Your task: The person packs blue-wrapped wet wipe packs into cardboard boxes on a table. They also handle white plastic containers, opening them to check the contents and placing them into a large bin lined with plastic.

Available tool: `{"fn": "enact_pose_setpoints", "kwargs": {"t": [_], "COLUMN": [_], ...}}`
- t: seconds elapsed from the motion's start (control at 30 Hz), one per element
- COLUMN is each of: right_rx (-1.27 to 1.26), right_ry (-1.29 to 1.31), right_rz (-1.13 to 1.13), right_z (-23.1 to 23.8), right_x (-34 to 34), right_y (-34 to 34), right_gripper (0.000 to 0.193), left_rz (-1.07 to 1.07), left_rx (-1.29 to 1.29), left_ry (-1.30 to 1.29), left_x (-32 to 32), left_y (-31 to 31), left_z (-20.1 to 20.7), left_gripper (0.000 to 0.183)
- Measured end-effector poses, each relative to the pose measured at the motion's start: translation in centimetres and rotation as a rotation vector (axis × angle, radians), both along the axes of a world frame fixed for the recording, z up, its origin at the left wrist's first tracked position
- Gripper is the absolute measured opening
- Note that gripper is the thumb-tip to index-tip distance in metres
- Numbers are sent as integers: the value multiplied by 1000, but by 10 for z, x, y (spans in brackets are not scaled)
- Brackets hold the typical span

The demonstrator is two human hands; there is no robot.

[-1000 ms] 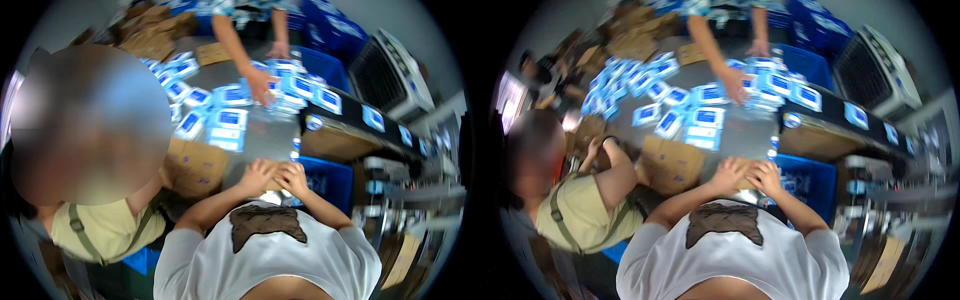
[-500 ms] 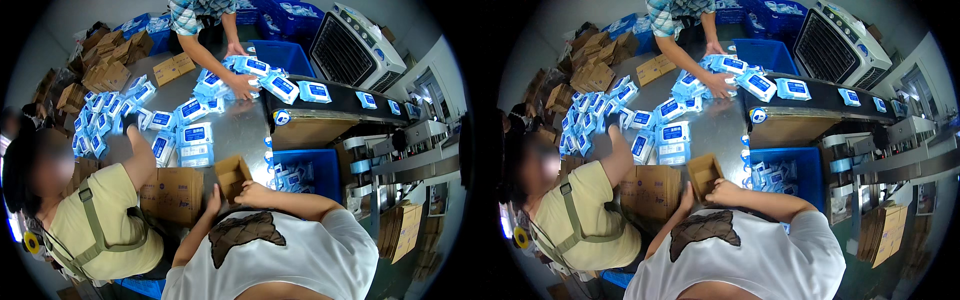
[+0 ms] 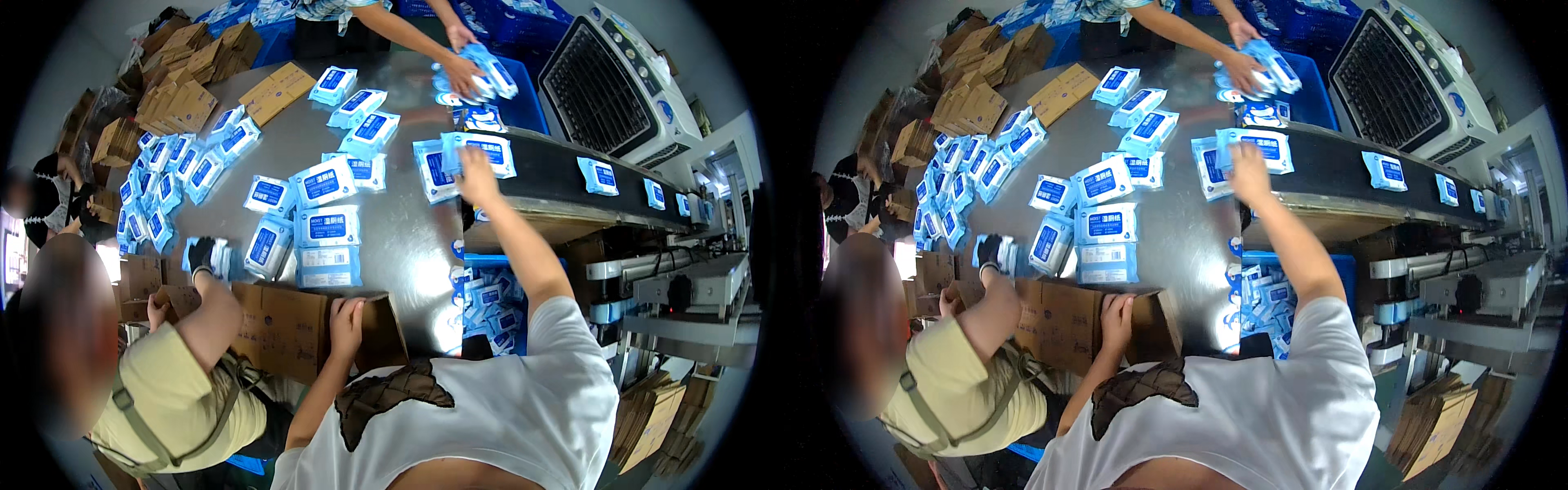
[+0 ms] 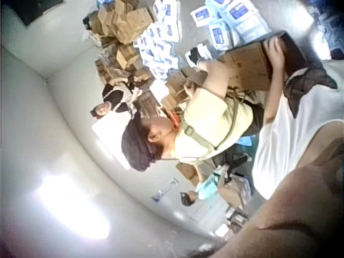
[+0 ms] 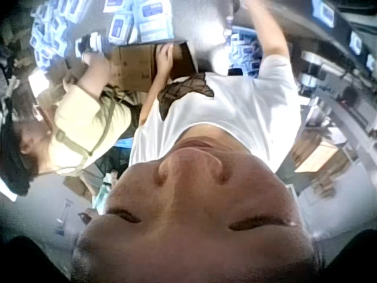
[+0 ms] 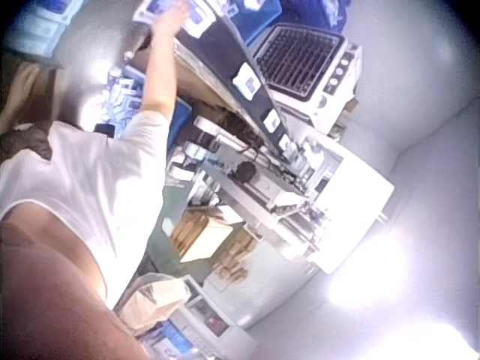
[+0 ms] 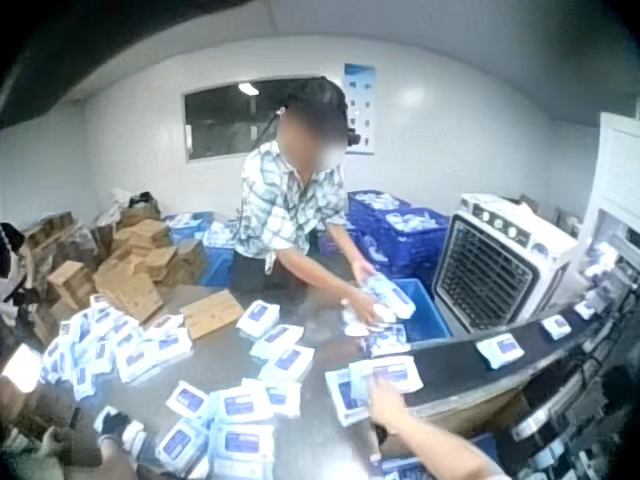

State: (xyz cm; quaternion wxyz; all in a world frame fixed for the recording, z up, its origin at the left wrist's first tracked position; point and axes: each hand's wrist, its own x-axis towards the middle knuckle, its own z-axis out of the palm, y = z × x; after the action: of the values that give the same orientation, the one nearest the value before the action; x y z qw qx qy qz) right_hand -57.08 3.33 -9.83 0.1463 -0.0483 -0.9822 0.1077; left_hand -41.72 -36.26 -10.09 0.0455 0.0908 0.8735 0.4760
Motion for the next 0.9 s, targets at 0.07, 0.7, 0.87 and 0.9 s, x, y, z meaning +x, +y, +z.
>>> {"fn": "enact_pose_setpoints", "kwargs": {"t": [0.07, 0.7, 0.87, 0.9], "right_rx": [34, -231, 119, 124], "right_ry": [-349, -742, -404, -341], "right_rz": [-155, -25, 204, 163], "right_z": [23, -17, -33, -30], "right_x": [-34, -10, 76, 79], "right_y": [20, -89, -150, -157], "right_gripper": [84, 119, 120, 119], "left_rz": [31, 59, 51, 62], "left_rx": [10, 10, -12, -11], "left_ry": [-17, -6, 15, 6], "left_x": [2, -5, -3, -4], "left_y": [-4, 4, 2, 2], "left_z": [-3, -1, -8, -7], "left_gripper": [19, 16, 20, 20]}}
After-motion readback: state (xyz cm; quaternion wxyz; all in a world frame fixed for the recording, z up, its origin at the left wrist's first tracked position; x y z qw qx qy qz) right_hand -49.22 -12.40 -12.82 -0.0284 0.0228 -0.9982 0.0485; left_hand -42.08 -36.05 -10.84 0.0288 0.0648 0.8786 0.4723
